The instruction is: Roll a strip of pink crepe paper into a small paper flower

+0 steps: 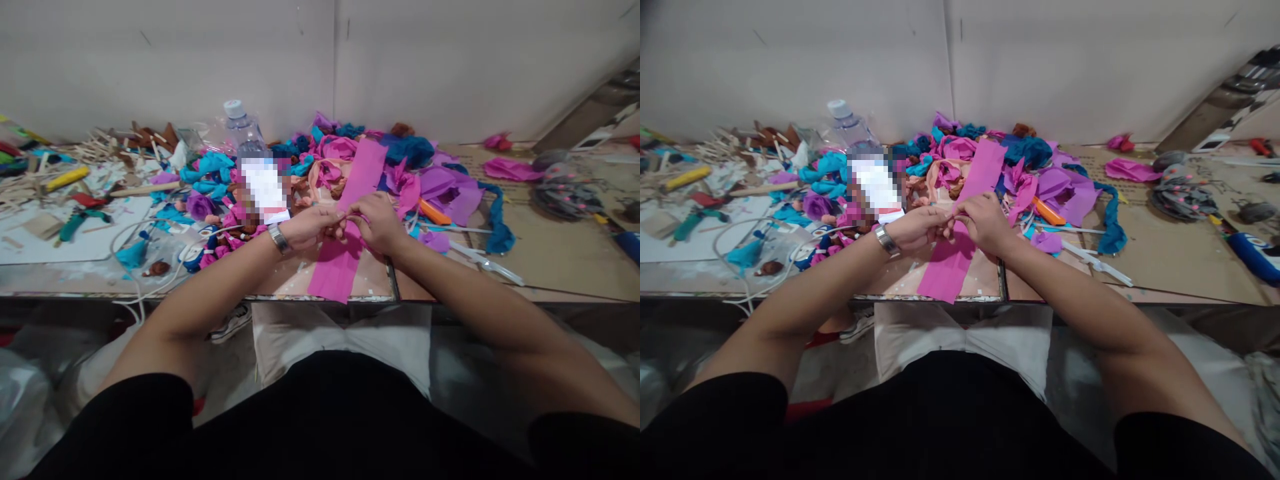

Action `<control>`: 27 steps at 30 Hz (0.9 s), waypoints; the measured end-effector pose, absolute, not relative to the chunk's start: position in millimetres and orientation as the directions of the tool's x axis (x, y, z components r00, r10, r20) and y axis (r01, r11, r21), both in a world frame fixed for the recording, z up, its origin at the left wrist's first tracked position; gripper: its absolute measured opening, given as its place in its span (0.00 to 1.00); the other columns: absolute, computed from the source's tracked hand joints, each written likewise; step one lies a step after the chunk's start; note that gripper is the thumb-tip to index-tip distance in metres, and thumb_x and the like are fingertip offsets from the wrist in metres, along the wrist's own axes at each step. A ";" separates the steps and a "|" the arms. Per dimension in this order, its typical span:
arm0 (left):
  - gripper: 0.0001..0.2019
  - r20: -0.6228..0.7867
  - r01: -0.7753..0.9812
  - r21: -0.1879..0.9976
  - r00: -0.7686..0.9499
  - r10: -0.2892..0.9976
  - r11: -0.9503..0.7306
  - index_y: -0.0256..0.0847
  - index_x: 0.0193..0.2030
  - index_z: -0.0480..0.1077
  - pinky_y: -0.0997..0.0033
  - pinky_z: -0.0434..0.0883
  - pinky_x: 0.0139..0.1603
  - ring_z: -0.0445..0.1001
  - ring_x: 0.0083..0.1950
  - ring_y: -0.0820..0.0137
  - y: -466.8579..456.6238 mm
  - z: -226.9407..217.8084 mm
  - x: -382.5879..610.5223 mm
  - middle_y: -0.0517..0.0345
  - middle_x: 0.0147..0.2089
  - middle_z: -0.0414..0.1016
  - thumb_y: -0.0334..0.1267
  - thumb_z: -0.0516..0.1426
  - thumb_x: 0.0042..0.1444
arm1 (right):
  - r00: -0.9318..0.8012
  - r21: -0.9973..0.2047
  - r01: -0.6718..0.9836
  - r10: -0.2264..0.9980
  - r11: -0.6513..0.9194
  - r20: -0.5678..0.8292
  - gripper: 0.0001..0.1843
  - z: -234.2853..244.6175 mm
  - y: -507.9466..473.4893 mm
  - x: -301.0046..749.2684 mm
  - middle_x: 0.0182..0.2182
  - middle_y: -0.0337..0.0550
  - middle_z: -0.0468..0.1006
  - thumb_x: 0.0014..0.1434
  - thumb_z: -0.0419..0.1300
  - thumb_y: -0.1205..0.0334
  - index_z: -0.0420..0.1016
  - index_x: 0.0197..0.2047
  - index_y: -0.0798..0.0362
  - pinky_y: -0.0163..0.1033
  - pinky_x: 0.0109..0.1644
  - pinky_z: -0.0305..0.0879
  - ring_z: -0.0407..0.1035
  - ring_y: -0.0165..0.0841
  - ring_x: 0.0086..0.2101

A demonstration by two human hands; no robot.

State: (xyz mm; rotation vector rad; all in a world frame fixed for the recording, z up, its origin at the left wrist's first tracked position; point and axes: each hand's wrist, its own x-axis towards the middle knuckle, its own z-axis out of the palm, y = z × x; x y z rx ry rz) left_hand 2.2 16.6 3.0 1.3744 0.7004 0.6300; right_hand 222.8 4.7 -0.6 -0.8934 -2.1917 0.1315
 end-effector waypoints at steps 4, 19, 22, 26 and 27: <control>0.22 -0.050 -0.013 0.997 0.635 0.771 0.075 0.38 0.34 0.75 0.73 0.69 0.33 0.77 0.31 0.72 17.2 3.7 2.1 0.55 0.30 0.78 0.57 0.68 0.62 | -0.466 -0.362 0.566 0.650 0.740 0.601 0.09 -0.6 6.6 223.4 0.39 0.48 0.85 0.72 0.59 0.58 0.80 0.42 0.50 0.53 0.58 0.59 0.75 0.45 0.44; 0.22 0.563 0.424 0.396 0.589 0.580 -0.814 0.39 0.42 0.80 0.65 0.68 0.44 0.80 0.41 0.65 24.4 3.3 -6.8 0.48 0.40 0.83 0.51 0.52 0.76 | -0.379 -0.532 0.509 0.731 0.677 0.568 0.08 -0.8 4.1 216.8 0.37 0.44 0.85 0.69 0.61 0.57 0.79 0.40 0.50 0.46 0.48 0.67 0.74 0.41 0.39; 0.29 0.453 0.270 0.705 0.541 0.709 -0.656 0.38 0.39 0.79 0.66 0.71 0.44 0.78 0.38 0.68 23.3 4.0 -1.9 0.48 0.38 0.83 0.61 0.51 0.75 | -0.364 -0.470 0.540 0.697 0.699 0.618 0.08 -1.6 5.0 219.6 0.38 0.46 0.84 0.70 0.61 0.56 0.78 0.40 0.49 0.49 0.52 0.66 0.74 0.43 0.41; 0.29 0.088 0.080 0.983 0.573 0.815 -0.162 0.36 0.36 0.77 0.71 0.69 0.34 0.77 0.32 0.71 21.8 4.1 1.5 0.49 0.36 0.82 0.65 0.60 0.67 | -0.374 -0.404 0.551 0.649 0.730 0.663 0.07 -4.1 6.2 222.3 0.37 0.46 0.84 0.70 0.62 0.57 0.77 0.40 0.49 0.49 0.53 0.65 0.75 0.43 0.41; 0.27 0.008 0.018 1.000 0.584 0.812 -0.023 0.36 0.36 0.76 0.72 0.69 0.33 0.80 0.34 0.70 20.4 4.7 2.0 0.49 0.37 0.82 0.63 0.61 0.66 | -0.381 -0.391 0.549 0.638 0.739 0.669 0.07 -4.3 6.2 222.3 0.37 0.46 0.84 0.70 0.62 0.57 0.77 0.40 0.50 0.49 0.53 0.64 0.75 0.43 0.41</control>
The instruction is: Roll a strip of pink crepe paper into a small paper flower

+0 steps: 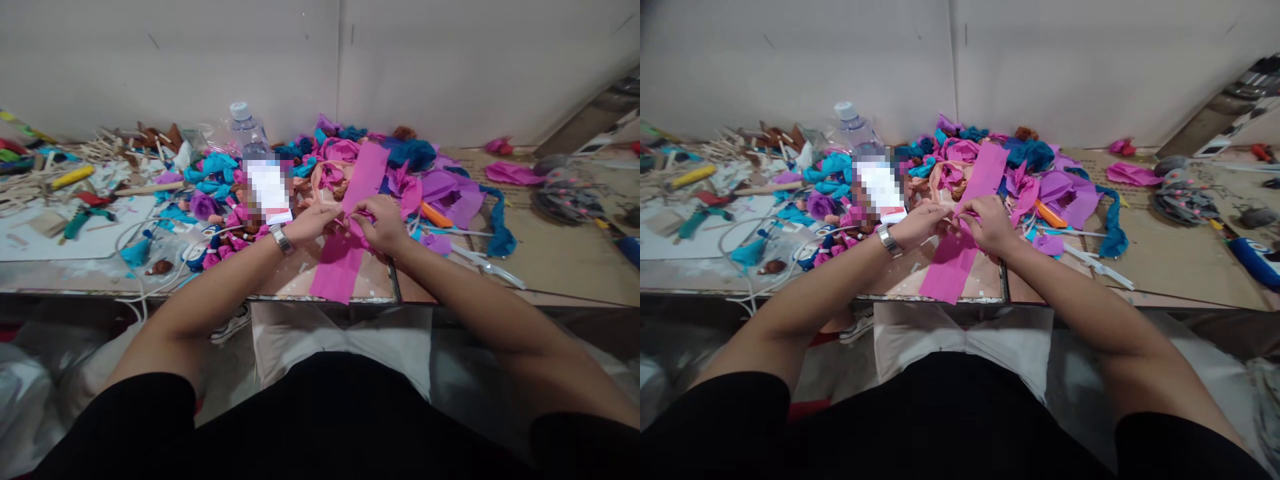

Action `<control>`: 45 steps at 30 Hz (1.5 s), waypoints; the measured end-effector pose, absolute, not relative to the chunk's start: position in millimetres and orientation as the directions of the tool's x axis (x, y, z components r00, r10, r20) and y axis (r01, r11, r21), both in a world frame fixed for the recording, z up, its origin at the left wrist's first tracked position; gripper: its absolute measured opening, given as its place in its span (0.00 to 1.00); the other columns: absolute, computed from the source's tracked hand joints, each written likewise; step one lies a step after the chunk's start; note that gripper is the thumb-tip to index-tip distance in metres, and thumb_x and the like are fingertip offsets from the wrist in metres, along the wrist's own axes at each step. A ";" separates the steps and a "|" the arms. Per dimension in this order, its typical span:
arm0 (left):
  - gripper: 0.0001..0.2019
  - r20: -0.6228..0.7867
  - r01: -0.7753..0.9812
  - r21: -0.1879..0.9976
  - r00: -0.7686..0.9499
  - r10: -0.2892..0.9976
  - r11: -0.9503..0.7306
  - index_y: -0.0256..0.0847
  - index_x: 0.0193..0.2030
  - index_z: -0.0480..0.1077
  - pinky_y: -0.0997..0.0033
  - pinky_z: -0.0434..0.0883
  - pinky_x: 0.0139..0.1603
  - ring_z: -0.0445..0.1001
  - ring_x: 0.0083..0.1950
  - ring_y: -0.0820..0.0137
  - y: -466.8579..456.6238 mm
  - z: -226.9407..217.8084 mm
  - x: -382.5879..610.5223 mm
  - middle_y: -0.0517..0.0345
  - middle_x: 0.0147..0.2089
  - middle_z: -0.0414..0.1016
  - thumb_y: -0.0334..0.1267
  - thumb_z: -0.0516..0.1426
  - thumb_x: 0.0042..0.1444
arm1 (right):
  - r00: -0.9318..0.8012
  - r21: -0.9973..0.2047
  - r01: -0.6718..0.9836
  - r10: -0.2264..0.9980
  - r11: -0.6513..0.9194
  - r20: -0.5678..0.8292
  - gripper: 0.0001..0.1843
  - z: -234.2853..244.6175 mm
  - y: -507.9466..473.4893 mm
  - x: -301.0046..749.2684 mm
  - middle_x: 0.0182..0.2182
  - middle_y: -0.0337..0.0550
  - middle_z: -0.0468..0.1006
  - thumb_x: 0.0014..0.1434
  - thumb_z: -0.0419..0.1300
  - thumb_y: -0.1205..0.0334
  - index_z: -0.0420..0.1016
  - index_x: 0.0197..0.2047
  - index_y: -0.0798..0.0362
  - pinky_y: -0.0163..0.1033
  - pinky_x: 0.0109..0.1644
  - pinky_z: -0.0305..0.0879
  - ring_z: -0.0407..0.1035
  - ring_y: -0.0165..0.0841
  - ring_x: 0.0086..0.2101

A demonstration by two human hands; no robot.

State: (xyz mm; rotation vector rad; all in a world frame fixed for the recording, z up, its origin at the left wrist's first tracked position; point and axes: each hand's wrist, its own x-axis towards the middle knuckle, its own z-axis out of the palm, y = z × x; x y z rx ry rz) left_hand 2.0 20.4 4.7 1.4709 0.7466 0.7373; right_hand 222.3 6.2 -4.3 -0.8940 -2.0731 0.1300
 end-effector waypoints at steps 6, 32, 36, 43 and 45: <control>0.19 -0.158 -0.086 0.959 0.628 0.762 0.270 0.36 0.34 0.74 0.73 0.73 0.37 0.84 0.37 0.69 14.6 8.2 2.0 0.54 0.35 0.80 0.50 0.71 0.61 | -0.411 -0.383 0.558 0.646 0.736 0.643 0.07 -3.1 4.5 220.4 0.37 0.46 0.84 0.70 0.62 0.58 0.78 0.40 0.49 0.51 0.54 0.63 0.76 0.44 0.42; 0.21 0.503 0.315 0.649 0.506 0.701 -0.693 0.40 0.41 0.78 0.70 0.72 0.39 0.76 0.41 0.68 20.6 7.7 -4.5 0.48 0.44 0.81 0.57 0.59 0.70 | -0.333 -0.467 0.546 0.692 0.696 0.641 0.09 -5.1 2.3 219.6 0.38 0.46 0.85 0.70 0.62 0.53 0.78 0.41 0.49 0.49 0.52 0.66 0.76 0.43 0.41; 0.20 0.547 0.319 0.672 0.394 0.739 -0.668 0.40 0.42 0.79 0.72 0.72 0.36 0.77 0.38 0.70 18.9 6.5 -3.9 0.49 0.42 0.82 0.58 0.63 0.66 | -0.325 -0.489 0.546 0.710 0.680 0.625 0.09 -4.7 2.4 218.5 0.38 0.46 0.85 0.69 0.62 0.53 0.78 0.40 0.49 0.50 0.52 0.67 0.76 0.44 0.41; 0.14 0.663 0.322 0.561 0.378 0.646 -0.763 0.43 0.42 0.85 0.67 0.75 0.42 0.81 0.41 0.68 12.6 11.3 -2.7 0.49 0.42 0.86 0.50 0.64 0.68 | -0.304 -0.517 0.529 0.719 0.673 0.625 0.08 -5.2 1.1 216.8 0.38 0.46 0.85 0.68 0.63 0.54 0.79 0.40 0.48 0.49 0.51 0.69 0.76 0.44 0.41; 0.13 0.666 0.324 0.557 0.376 0.644 -0.765 0.44 0.42 0.86 0.65 0.76 0.44 0.82 0.42 0.67 11.9 10.9 -2.1 0.49 0.43 0.86 0.49 0.64 0.68 | -0.293 -0.520 0.527 0.718 0.672 0.631 0.08 -5.3 0.7 216.6 0.38 0.46 0.85 0.68 0.63 0.54 0.79 0.40 0.49 0.50 0.51 0.69 0.76 0.44 0.41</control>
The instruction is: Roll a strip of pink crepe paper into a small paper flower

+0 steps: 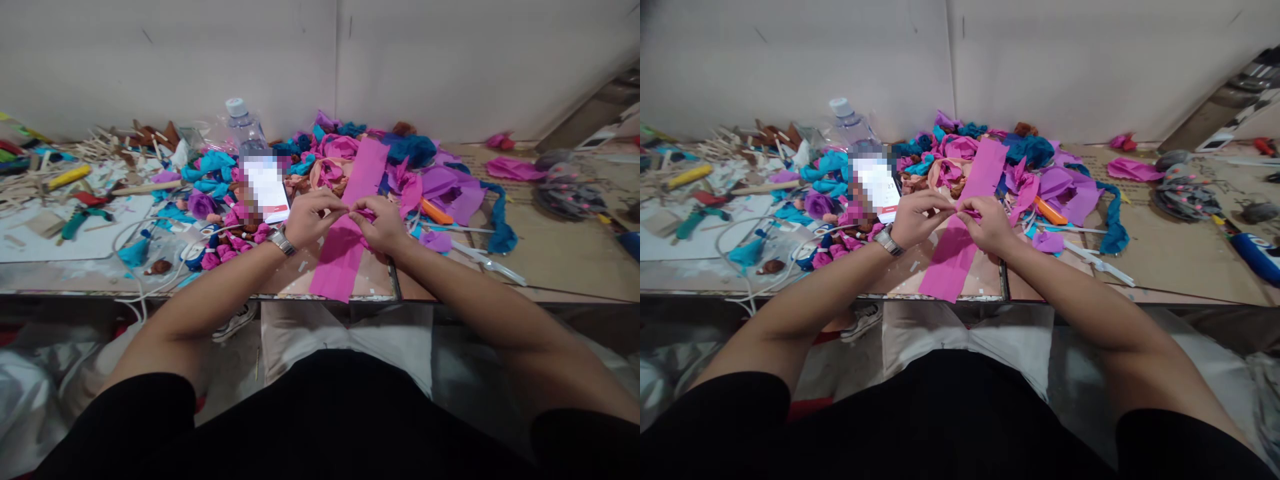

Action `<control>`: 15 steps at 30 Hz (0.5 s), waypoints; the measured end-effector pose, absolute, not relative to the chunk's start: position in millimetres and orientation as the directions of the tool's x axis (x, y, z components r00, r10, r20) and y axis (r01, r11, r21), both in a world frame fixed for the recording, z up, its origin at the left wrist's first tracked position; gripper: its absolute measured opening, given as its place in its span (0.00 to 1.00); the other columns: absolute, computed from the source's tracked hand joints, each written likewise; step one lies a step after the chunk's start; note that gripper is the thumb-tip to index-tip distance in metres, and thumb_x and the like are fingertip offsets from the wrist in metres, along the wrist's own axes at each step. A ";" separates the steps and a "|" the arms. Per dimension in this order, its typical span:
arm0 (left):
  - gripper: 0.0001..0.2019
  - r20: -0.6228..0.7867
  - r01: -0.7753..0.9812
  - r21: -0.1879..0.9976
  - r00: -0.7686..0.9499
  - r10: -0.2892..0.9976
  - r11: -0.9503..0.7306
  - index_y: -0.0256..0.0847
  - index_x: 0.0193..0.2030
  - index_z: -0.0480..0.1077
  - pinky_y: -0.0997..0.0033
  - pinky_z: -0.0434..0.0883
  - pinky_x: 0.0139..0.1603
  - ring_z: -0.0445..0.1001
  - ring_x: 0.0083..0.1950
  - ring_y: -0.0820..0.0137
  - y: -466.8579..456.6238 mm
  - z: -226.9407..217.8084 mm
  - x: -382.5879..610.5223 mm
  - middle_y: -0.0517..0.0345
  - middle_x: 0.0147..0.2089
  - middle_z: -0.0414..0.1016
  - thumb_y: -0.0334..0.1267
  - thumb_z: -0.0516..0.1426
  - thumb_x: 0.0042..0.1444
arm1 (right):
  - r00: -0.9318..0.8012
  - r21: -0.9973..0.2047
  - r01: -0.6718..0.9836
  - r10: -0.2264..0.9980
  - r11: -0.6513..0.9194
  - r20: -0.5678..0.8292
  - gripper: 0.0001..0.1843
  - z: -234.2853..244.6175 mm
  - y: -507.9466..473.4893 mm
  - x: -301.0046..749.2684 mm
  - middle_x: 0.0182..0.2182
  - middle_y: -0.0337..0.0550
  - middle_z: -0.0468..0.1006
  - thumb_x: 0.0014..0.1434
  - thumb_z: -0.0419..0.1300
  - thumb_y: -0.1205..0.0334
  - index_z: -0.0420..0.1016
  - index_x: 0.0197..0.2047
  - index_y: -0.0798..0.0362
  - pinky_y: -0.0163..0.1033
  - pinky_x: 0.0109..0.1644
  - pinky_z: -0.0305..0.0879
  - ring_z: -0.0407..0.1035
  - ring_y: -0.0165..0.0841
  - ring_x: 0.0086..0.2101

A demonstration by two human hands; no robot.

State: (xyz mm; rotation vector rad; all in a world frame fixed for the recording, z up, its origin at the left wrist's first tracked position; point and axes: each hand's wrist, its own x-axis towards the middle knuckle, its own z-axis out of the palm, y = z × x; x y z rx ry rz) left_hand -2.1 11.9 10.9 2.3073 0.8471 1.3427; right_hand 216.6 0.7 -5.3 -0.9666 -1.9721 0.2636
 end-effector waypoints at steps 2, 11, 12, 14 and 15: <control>0.13 0.653 0.330 0.569 0.375 0.658 -0.753 0.44 0.42 0.86 0.65 0.76 0.44 0.83 0.43 0.66 12.0 9.7 -1.7 0.49 0.44 0.87 0.49 0.64 0.68 | -0.286 -0.521 0.534 0.722 0.666 0.630 0.09 -5.0 0.2 216.3 0.38 0.46 0.85 0.68 0.63 0.53 0.79 0.40 0.48 0.50 0.52 0.69 0.76 0.44 0.42; 0.21 0.592 0.273 0.672 0.360 0.721 -0.689 0.44 0.41 0.87 0.68 0.74 0.38 0.81 0.39 0.68 13.8 10.1 0.3 0.49 0.41 0.87 0.60 0.65 0.64 | -0.241 -0.526 0.535 0.716 0.662 0.655 0.13 -5.7 -0.8 214.9 0.38 0.46 0.85 0.71 0.62 0.48 0.79 0.40 0.47 0.51 0.51 0.70 0.77 0.44 0.42; 0.21 0.593 0.269 0.675 0.357 0.722 -0.687 0.43 0.41 0.86 0.68 0.74 0.38 0.81 0.39 0.68 13.5 10.3 0.7 0.50 0.40 0.87 0.61 0.66 0.63 | -0.234 -0.527 0.535 0.716 0.660 0.658 0.14 -6.1 -0.8 214.9 0.38 0.46 0.85 0.71 0.62 0.47 0.79 0.40 0.47 0.51 0.51 0.70 0.77 0.44 0.42; 0.21 0.598 0.264 0.674 0.352 0.720 -0.690 0.43 0.40 0.86 0.67 0.73 0.39 0.80 0.39 0.68 12.4 10.6 1.2 0.50 0.40 0.86 0.61 0.65 0.63 | -0.223 -0.525 0.532 0.708 0.664 0.670 0.16 -6.4 -1.3 214.9 0.37 0.46 0.85 0.71 0.62 0.45 0.80 0.40 0.48 0.51 0.51 0.70 0.77 0.44 0.42; 0.22 0.605 0.263 0.669 0.349 0.715 -0.695 0.43 0.40 0.86 0.67 0.73 0.39 0.80 0.38 0.68 11.6 10.8 1.4 0.50 0.39 0.86 0.61 0.65 0.64 | -0.216 -0.523 0.527 0.701 0.670 0.680 0.16 -6.2 -1.7 214.9 0.37 0.46 0.85 0.71 0.62 0.44 0.80 0.40 0.48 0.51 0.51 0.69 0.77 0.44 0.42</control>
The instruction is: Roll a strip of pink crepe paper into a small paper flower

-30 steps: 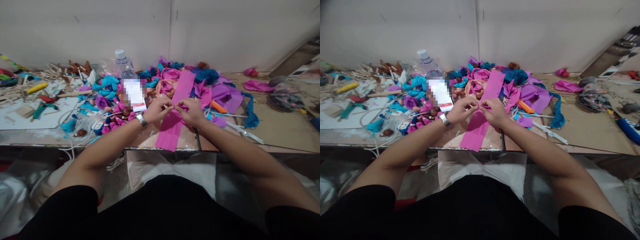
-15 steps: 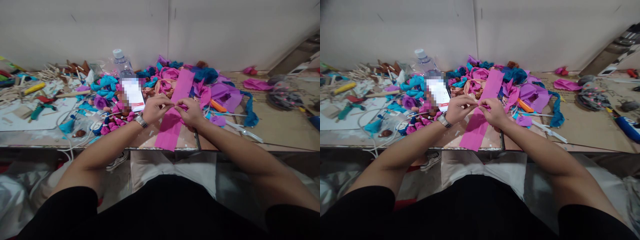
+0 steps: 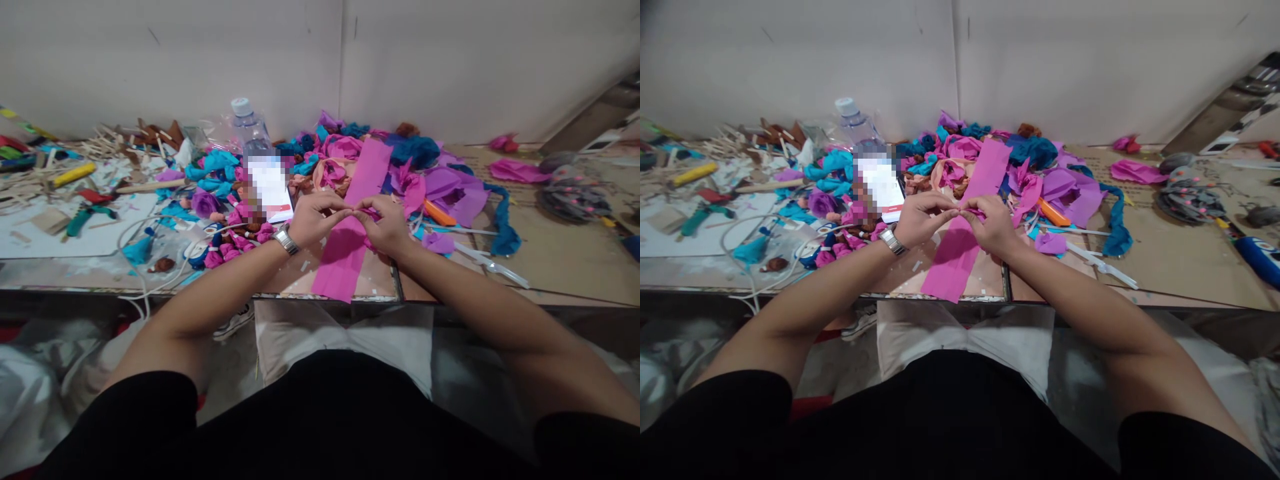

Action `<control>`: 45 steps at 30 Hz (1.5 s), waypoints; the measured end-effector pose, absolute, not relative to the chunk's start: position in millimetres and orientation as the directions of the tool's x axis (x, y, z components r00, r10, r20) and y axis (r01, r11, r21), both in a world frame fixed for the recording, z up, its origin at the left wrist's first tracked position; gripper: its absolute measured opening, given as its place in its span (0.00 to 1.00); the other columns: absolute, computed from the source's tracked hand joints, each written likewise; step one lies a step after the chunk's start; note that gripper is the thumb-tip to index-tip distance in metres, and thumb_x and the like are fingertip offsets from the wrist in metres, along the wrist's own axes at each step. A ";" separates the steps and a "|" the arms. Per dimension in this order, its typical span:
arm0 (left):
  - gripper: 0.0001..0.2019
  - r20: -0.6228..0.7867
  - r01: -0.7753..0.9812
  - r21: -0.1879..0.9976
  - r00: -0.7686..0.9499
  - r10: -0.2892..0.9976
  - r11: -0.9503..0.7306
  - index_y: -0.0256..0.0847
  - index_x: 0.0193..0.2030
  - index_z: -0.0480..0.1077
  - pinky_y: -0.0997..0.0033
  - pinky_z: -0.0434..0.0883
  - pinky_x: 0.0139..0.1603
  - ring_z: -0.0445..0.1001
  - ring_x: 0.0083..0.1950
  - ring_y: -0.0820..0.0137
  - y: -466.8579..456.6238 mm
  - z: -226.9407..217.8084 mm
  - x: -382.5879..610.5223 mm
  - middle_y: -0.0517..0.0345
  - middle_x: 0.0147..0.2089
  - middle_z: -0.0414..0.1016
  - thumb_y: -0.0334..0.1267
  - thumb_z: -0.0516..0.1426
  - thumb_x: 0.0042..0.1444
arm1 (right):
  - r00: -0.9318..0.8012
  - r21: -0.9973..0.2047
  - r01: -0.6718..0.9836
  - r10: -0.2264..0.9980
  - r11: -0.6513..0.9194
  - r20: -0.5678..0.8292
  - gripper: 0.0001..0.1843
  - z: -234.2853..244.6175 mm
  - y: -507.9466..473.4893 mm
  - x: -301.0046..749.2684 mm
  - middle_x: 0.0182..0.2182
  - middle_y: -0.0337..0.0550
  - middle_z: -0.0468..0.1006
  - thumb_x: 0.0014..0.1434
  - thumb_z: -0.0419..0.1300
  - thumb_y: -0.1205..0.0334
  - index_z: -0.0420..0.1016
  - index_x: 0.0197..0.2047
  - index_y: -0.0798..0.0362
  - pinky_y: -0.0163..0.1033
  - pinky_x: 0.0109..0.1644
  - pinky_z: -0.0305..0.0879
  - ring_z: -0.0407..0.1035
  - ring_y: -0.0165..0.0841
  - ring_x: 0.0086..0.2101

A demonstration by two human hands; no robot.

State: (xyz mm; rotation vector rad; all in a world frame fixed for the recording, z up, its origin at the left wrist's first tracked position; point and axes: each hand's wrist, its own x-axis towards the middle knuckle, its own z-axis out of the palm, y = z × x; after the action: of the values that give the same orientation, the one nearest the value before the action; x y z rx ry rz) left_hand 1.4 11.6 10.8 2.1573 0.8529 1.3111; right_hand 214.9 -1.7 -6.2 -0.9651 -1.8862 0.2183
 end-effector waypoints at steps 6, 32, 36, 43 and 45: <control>0.21 0.656 0.267 0.613 0.351 0.668 -0.743 0.42 0.40 0.83 0.65 0.71 0.40 0.76 0.38 0.68 6.7 12.9 1.1 0.49 0.39 0.83 0.59 0.62 0.68 | -0.205 -0.523 0.522 0.694 0.674 0.690 0.17 -3.4 -4.7 214.0 0.38 0.45 0.85 0.72 0.63 0.44 0.82 0.41 0.47 0.52 0.54 0.69 0.77 0.44 0.42; 0.13 0.683 0.284 0.530 0.414 0.601 -0.799 0.42 0.46 0.85 0.63 0.77 0.48 0.83 0.44 0.65 18.9 1.3 0.2 0.49 0.44 0.87 0.46 0.61 0.71 | -0.134 -0.538 0.527 0.689 0.658 0.712 0.19 -12.4 7.0 216.3 0.37 0.42 0.87 0.68 0.68 0.39 0.85 0.40 0.46 0.51 0.52 0.69 0.79 0.42 0.41; 0.18 0.618 0.281 0.639 0.368 0.695 -0.716 0.41 0.44 0.84 0.67 0.75 0.42 0.82 0.40 0.67 19.3 3.1 -0.4 0.49 0.40 0.86 0.55 0.63 0.68 | -0.153 -0.532 0.516 0.683 0.672 0.714 0.17 -11.8 6.3 215.4 0.37 0.42 0.87 0.68 0.68 0.41 0.85 0.40 0.47 0.51 0.52 0.69 0.79 0.42 0.41; 0.24 0.520 0.219 0.758 0.366 0.772 -0.615 0.37 0.43 0.80 0.72 0.74 0.38 0.82 0.38 0.70 15.3 1.1 2.6 0.49 0.40 0.84 0.60 0.63 0.66 | -0.165 -0.538 0.519 0.695 0.665 0.700 0.17 -11.1 6.2 214.6 0.36 0.42 0.87 0.68 0.69 0.42 0.86 0.40 0.47 0.50 0.50 0.68 0.79 0.42 0.39; 0.25 0.472 0.185 0.804 0.380 0.796 -0.565 0.37 0.43 0.79 0.73 0.73 0.36 0.81 0.35 0.71 15.3 1.4 2.9 0.50 0.37 0.83 0.61 0.63 0.66 | -0.177 -0.534 0.501 0.684 0.681 0.707 0.16 -10.2 5.5 214.2 0.36 0.41 0.87 0.68 0.69 0.44 0.86 0.40 0.47 0.49 0.49 0.68 0.79 0.41 0.39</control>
State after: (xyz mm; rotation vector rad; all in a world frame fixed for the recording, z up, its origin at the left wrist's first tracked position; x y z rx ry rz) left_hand 2.9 15.3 1.4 1.9797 0.8413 1.1828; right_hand 214.2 5.5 -10.2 -0.9368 -1.8343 0.2159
